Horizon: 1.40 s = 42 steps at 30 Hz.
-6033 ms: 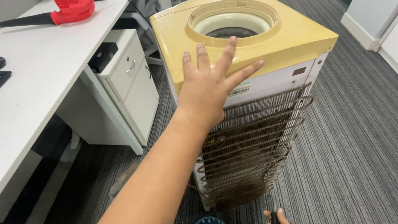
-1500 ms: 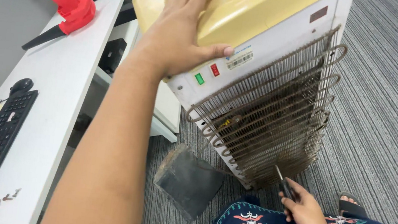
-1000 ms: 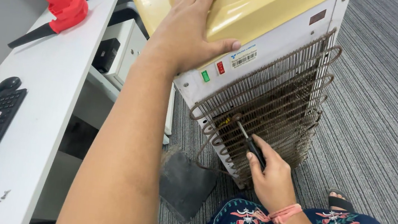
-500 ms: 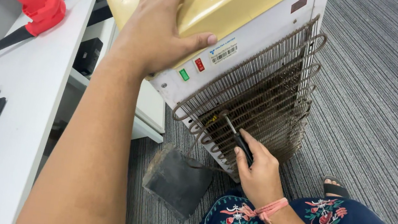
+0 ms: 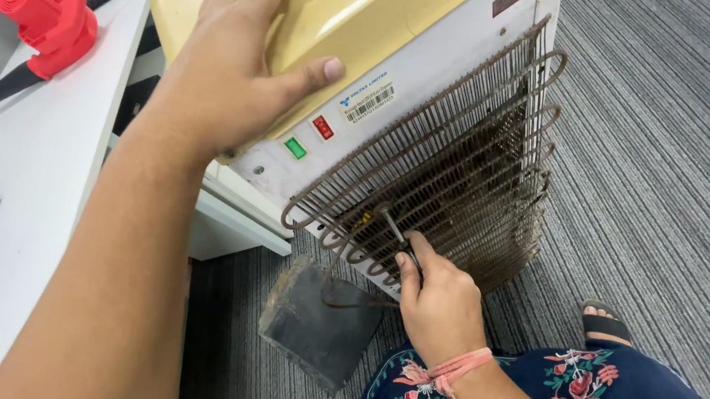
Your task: Repairing a water dispenser by using a screwdriver on the rear cooling coils.
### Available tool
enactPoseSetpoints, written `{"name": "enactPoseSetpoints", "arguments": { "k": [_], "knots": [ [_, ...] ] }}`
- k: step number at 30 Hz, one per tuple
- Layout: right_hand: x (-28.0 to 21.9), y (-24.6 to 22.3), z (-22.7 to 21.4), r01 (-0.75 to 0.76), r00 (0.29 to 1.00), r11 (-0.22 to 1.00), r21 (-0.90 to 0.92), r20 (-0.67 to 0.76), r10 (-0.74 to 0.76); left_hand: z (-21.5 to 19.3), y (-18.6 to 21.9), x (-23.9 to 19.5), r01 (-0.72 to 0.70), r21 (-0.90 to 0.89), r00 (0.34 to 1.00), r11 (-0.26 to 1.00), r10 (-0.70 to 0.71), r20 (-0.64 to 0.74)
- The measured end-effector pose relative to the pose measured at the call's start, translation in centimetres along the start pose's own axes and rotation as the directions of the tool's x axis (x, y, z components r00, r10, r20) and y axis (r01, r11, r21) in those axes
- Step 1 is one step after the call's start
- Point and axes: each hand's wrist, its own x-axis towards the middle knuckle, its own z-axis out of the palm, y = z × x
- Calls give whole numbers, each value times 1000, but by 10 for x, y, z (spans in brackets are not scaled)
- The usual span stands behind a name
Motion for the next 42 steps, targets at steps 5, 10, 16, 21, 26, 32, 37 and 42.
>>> {"name": "enactPoseSetpoints", "arguments": {
  "k": [5, 10, 16, 21, 26, 32, 37, 42],
  "knots": [
    [17, 23, 4, -322, 937, 921, 217, 211, 278, -5, 11, -1, -10, -14, 1000, 1000, 10, 2],
    [29, 43, -1, -858, 493, 95, 505, 758, 427, -3, 10, -3, -70, 32, 997, 997, 71, -30],
    [22, 55, 8, -897, 306, -291, 333, 942, 136, 3, 3, -1, 34, -10, 999, 999, -34, -26],
    [8, 26, 18, 193, 981, 981, 0, -38, -192, 3, 13, 1, 88, 31, 996, 996, -87, -32],
    [25, -16, -7, -162, 947, 947, -278, 227, 228, 5, 6, 1, 81, 19, 996, 997, -80, -35],
    [34, 39, 10, -330, 870, 944, -21, 382, 313, 6, 8, -2, 41, -31, 997, 999, -43, -64],
    [43, 58, 6, -902, 429, 189, 389, 859, 279, 6, 8, 1, 18, 7, 993, 1000, -17, -115],
    [40, 52, 6, -933, 282, -200, 300, 953, 114, 13, 5, 2, 52, 4, 989, 999, -51, -142]
  ]
}}
